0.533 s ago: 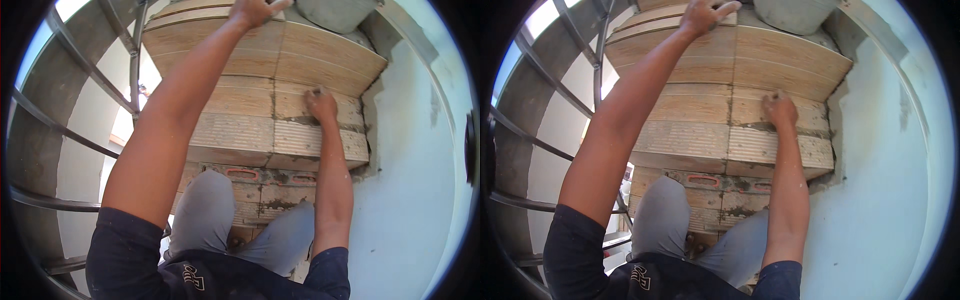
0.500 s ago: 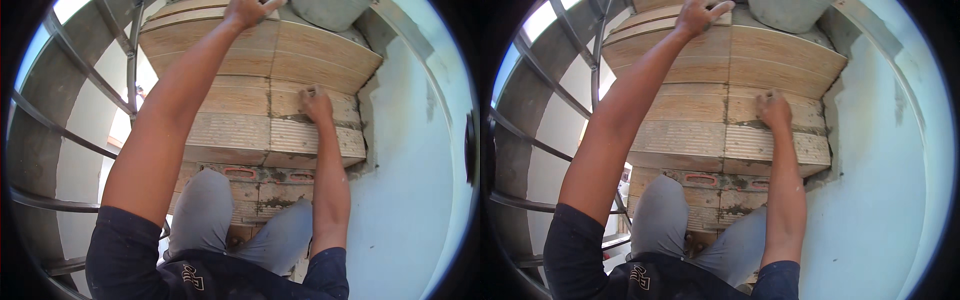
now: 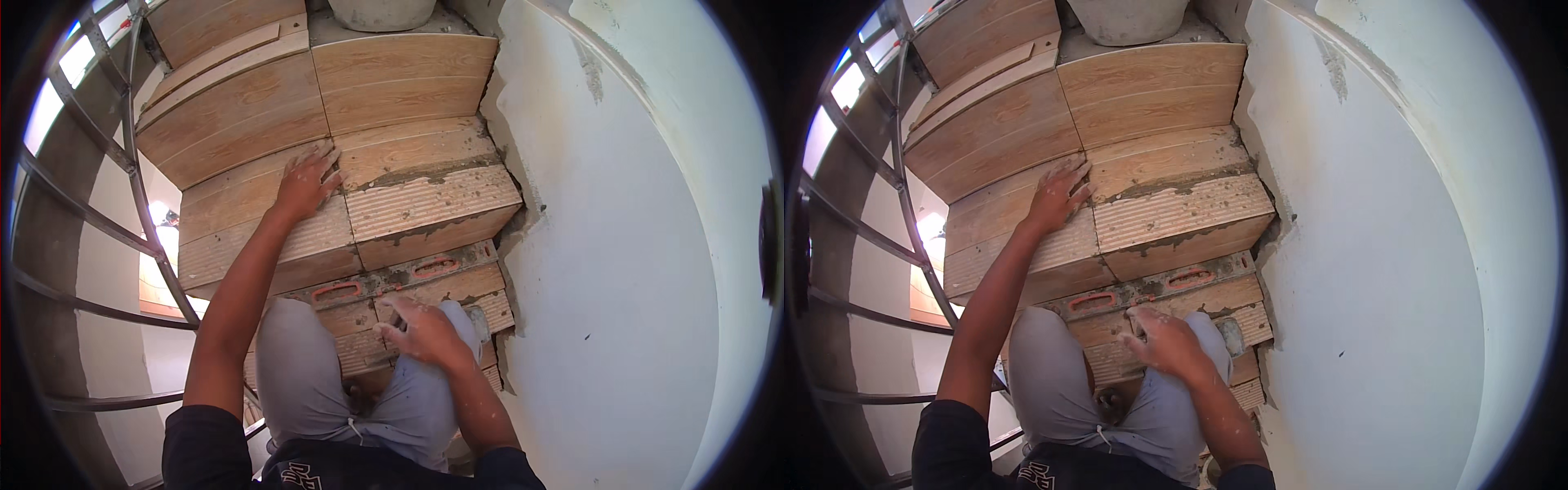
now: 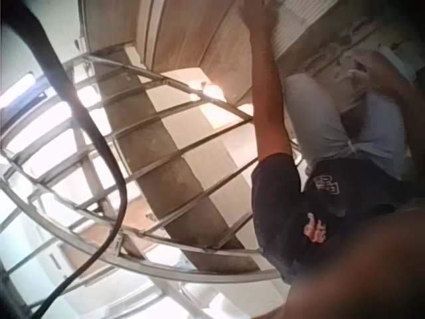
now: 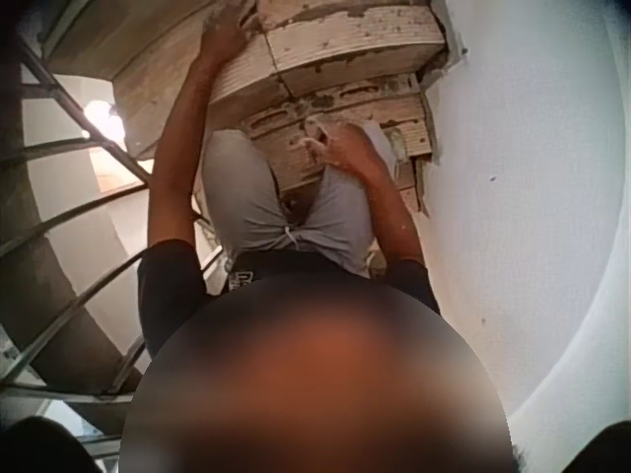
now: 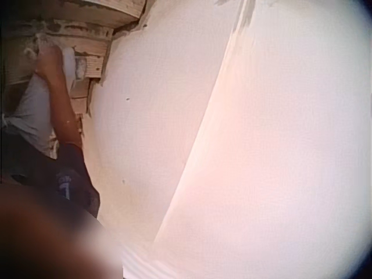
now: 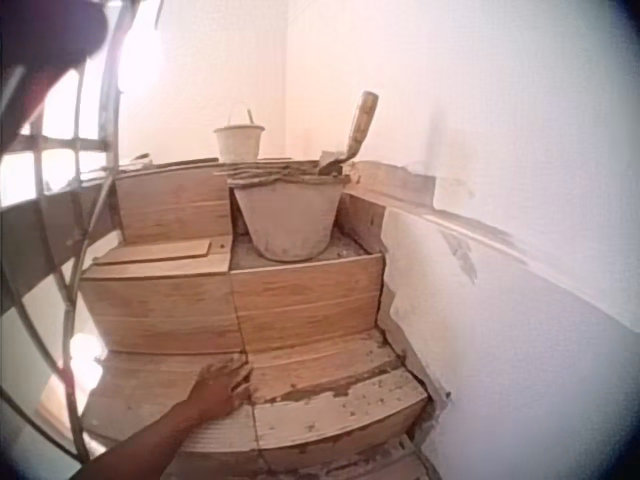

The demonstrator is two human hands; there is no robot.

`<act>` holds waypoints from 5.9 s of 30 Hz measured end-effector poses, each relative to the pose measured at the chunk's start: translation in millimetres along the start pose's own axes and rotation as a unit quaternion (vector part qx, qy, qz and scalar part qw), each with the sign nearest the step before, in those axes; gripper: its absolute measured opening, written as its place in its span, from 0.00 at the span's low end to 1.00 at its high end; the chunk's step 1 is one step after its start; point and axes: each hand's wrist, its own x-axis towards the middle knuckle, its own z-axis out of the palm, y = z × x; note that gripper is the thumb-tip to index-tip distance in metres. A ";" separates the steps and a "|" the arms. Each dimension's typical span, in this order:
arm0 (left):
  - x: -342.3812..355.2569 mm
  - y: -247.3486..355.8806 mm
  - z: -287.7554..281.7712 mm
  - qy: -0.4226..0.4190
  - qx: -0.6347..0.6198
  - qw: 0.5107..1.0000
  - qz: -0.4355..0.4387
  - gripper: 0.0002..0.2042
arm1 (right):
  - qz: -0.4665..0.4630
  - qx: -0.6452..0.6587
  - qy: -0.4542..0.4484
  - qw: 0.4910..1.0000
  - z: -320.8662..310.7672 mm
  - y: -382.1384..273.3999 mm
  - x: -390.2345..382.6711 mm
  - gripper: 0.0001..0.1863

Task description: Applying mortar, setting tiles, and grinding tiles to fit stair steps.

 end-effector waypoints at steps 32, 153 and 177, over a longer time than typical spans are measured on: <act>-11.9 -3.1 1.7 -0.006 -0.016 0.998 -0.053 0.28 | 0.317 0.189 0.025 0.929 50.7 152.3 -82.1 0.25; 3.4 0.2 -14.1 0.134 -0.126 0.982 -0.048 0.20 | 0.290 -0.214 0.365 0.858 84.3 171.3 -61.1 0.27; 251.8 130.6 -117.2 -0.114 -0.036 0.992 0.026 0.21 | 0.575 0.119 0.177 0.790 63.8 -34.0 -269.9 0.29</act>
